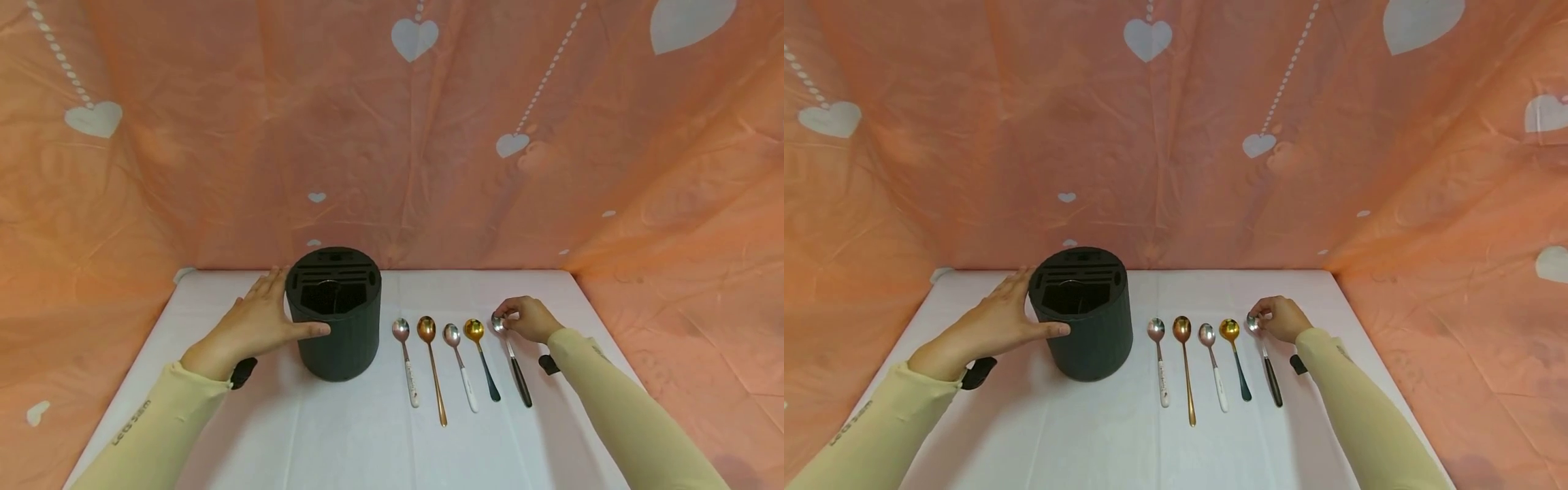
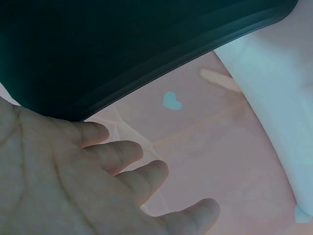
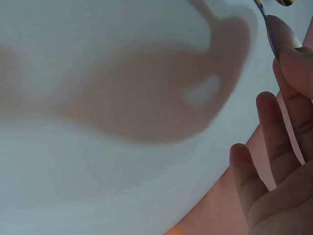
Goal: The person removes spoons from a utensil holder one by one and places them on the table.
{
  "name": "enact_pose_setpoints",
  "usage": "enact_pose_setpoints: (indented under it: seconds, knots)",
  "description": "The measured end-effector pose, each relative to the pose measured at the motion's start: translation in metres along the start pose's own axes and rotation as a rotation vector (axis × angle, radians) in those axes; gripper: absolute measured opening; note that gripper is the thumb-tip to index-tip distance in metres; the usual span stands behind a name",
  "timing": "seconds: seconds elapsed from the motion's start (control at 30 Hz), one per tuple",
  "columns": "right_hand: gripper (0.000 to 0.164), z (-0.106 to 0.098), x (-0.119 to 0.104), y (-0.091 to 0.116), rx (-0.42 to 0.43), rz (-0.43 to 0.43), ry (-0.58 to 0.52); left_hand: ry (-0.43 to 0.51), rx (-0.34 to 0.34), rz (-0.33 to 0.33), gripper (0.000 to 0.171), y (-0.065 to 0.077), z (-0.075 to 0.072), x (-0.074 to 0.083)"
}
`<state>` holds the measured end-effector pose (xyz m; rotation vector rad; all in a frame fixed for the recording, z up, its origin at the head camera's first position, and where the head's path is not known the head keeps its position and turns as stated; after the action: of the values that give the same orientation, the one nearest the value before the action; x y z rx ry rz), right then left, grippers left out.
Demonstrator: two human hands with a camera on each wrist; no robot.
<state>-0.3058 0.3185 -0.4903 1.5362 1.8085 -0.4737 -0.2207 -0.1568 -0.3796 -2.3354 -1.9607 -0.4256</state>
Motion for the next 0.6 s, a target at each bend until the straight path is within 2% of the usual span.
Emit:
enact_pose_setpoints:
  seconds: [0.27, 0.5, 0.6]
  knots:
    - [0.02, 0.007, 0.002, -0.004, -0.02, 0.002, 0.032, -0.002, 0.004, 0.005, 0.145, -0.001, 0.001, -0.001]
    - [0.022, 0.012, 0.002, -0.011, -0.019, -0.054, 0.073, -0.008, 0.008, 0.002, 0.143, -0.001, 0.0, -0.002]
    - [0.022, 0.014, 0.005, -0.012, -0.022, -0.027, 0.067, -0.008, 0.007, 0.004, 0.142, -0.001, 0.0, -0.001]
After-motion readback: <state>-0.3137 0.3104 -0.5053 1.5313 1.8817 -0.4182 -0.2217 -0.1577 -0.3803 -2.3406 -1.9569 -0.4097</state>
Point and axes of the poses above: each hand's wrist, its own y-axis away from the middle knuckle, its own z-axis out of the palm, x = y × z, the point moved 7 cm from there along -y, towards the middle knuckle, and after that the axes turned 12 degrees about -y, right-handed, at the moved point
